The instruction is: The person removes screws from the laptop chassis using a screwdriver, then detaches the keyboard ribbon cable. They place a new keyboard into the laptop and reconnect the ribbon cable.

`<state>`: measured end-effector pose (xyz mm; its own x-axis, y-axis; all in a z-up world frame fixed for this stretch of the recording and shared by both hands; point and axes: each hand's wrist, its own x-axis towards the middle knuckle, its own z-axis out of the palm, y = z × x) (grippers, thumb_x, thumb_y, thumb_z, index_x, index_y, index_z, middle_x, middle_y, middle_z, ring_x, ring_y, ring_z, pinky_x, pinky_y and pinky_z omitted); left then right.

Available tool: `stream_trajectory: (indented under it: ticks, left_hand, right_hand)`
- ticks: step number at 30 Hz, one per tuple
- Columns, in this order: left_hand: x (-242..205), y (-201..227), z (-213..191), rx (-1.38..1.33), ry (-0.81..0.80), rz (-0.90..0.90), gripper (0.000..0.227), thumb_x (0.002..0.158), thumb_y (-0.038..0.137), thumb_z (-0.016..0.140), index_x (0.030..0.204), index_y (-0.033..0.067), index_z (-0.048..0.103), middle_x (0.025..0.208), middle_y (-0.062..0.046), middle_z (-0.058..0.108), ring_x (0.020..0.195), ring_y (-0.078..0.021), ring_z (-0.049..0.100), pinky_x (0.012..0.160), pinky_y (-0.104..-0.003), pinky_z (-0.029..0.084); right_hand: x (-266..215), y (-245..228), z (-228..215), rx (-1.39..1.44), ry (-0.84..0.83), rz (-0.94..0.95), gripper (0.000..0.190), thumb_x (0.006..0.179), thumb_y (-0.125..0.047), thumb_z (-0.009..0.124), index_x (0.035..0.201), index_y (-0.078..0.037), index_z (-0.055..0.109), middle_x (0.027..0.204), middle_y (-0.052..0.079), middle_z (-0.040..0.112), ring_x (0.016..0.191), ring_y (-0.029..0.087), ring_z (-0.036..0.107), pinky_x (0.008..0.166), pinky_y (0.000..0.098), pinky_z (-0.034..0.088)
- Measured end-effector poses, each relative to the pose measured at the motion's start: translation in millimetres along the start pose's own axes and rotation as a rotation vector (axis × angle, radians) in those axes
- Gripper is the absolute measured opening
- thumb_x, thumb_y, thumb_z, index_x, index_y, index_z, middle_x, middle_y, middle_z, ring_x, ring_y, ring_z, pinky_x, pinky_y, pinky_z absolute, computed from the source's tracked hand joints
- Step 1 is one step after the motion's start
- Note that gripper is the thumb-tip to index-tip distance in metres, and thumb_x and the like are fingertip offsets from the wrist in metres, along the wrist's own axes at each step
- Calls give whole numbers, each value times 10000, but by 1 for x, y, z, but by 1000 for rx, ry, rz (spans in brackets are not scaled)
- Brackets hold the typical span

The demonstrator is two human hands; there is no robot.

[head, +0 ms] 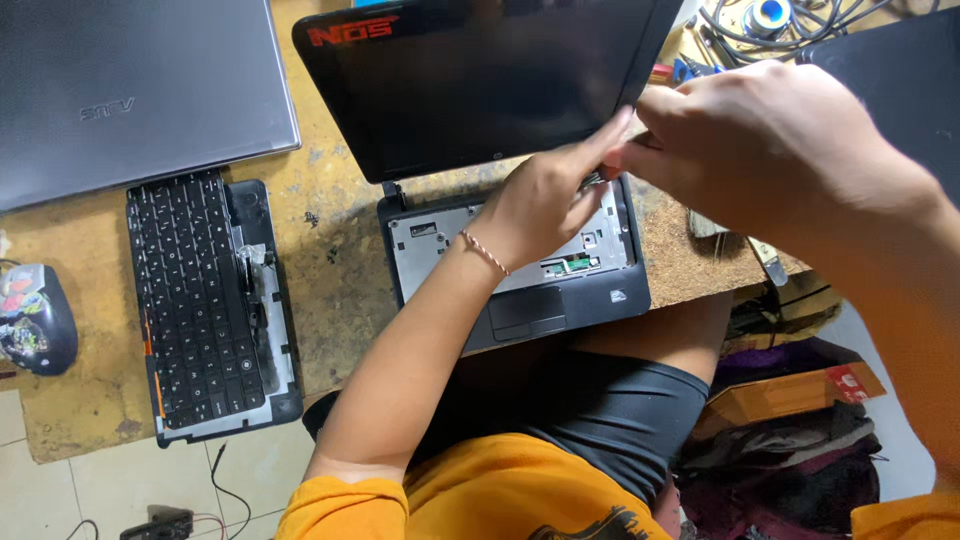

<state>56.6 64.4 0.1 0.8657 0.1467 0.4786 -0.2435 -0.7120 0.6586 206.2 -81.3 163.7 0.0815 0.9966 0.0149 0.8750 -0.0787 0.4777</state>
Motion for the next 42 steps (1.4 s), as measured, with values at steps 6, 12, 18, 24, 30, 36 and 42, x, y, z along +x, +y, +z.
stream_trajectory:
  ticks: [6, 12, 18, 24, 30, 36, 42]
  left_hand:
    - [-8, 15, -10, 407, -189, -287, 59, 924, 91, 735, 971, 78, 703, 958, -125, 743, 899, -359, 726, 788, -499, 582]
    - [-19, -2, 7, 469, -166, -359, 410, 971, 317, 732, 1331, 122, 740, 1208, -132, 738, 1149, -380, 673, 932, -508, 564]
    - [-19, -5, 10, 462, -183, -374, 433, 1000, 389, 698, 1316, 95, 737, 1233, -159, 733, 1169, -375, 664, 903, -518, 569]
    - [-22, -8, 15, 466, -116, -362, 396, 993, 395, 694, 1251, 101, 757, 1220, -136, 741, 1154, -371, 670, 922, -515, 559]
    - [-21, -8, 15, 469, -132, -352, 385, 988, 386, 715, 1222, 84, 755, 1184, -153, 738, 1116, -375, 674, 878, -516, 570]
    - [-19, -5, 15, 479, -144, -375, 406, 986, 394, 719, 1259, 95, 746, 1208, -148, 736, 1158, -369, 672, 921, -512, 571]
    - [-19, -6, 16, 488, -120, -357, 429, 972, 389, 732, 1290, 101, 749, 1176, -144, 739, 1119, -361, 676, 881, -503, 571]
  right_hand:
    - [11, -20, -14, 344, -189, 50, 505, 1122, -544, 507, 1366, -104, 549, 1058, 188, 803, 846, 459, 809, 633, 564, 621]
    - [6, -13, 14, -92, -109, 92, 641, 1266, -768, 424, 983, -258, 691, 656, -26, 728, 634, 277, 785, 550, 373, 529]
    - [10, -11, -5, 78, -241, -7, 547, 1190, -698, 464, 1142, -156, 522, 699, 30, 745, 573, 291, 759, 454, 395, 508]
    - [20, -15, -20, 331, -317, 58, 400, 1142, -505, 509, 1266, -126, 486, 991, 145, 772, 819, 440, 796, 598, 552, 615]
    - [24, -17, -23, 177, -414, 83, 591, 1110, -732, 508, 1191, -148, 554, 870, 107, 812, 793, 412, 818, 617, 483, 595]
    - [10, -17, 12, -53, -191, 16, 581, 1162, -766, 465, 1104, -195, 559, 649, 21, 730, 618, 308, 777, 478, 404, 476]
    - [20, -16, -2, 131, -302, 42, 347, 1125, -562, 577, 1144, -216, 586, 820, 60, 790, 710, 371, 802, 516, 482, 583]
